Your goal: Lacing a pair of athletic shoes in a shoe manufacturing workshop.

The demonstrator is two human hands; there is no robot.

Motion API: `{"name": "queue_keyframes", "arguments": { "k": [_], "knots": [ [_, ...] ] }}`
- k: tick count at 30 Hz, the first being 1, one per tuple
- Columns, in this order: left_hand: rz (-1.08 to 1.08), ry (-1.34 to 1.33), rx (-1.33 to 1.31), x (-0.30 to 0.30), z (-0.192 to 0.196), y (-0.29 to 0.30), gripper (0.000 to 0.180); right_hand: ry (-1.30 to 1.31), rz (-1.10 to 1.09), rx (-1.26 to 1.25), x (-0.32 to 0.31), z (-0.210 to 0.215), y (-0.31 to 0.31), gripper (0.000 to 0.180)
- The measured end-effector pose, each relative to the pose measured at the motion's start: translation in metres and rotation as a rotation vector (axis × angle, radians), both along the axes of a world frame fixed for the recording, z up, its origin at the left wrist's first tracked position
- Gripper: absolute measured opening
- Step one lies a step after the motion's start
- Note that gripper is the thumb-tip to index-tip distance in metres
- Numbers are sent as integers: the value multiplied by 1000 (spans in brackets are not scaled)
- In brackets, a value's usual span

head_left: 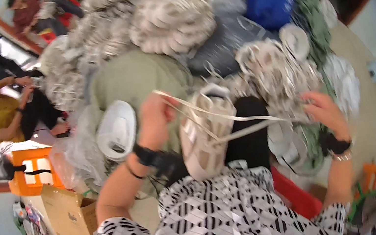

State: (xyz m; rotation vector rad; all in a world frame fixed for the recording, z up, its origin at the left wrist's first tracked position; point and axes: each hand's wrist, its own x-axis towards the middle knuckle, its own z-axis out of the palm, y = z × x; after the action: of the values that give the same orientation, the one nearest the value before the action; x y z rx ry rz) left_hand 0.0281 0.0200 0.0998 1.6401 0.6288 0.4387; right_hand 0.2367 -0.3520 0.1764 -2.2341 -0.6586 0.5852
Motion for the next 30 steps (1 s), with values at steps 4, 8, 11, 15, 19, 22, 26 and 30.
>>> {"name": "queue_keyframes", "arguments": {
  "k": [4, 8, 11, 15, 19, 22, 26, 30],
  "knots": [
    [194, -196, -427, -7, -10, 49, 22, -494, 261, -219, -31, -41, 26, 30],
    [238, -202, -461, -14, -13, 76, 19, -228, 447, 93, -71, -56, 78, 29],
    [229, -267, -530, -16, -16, 99, 18, -375, 510, 207, -94, -75, 102, 29],
    [243, -300, -508, -39, -9, 142, 16, -611, 625, 44, -108, -89, 113, 30],
    [300, -290, -449, -77, -16, 219, 20, -582, 719, -139, -107, -94, 105, 12],
    [360, -260, -399, -104, -16, 267, 22, -424, 755, -62, -97, -95, 82, 20],
    [687, -156, -344, -158, -29, 314, 28, -499, 624, -58, -63, -95, 42, 16],
    [762, 53, -229, -206, -42, 344, 33, -439, 430, -327, -36, -119, -30, 13]
  ]
}}
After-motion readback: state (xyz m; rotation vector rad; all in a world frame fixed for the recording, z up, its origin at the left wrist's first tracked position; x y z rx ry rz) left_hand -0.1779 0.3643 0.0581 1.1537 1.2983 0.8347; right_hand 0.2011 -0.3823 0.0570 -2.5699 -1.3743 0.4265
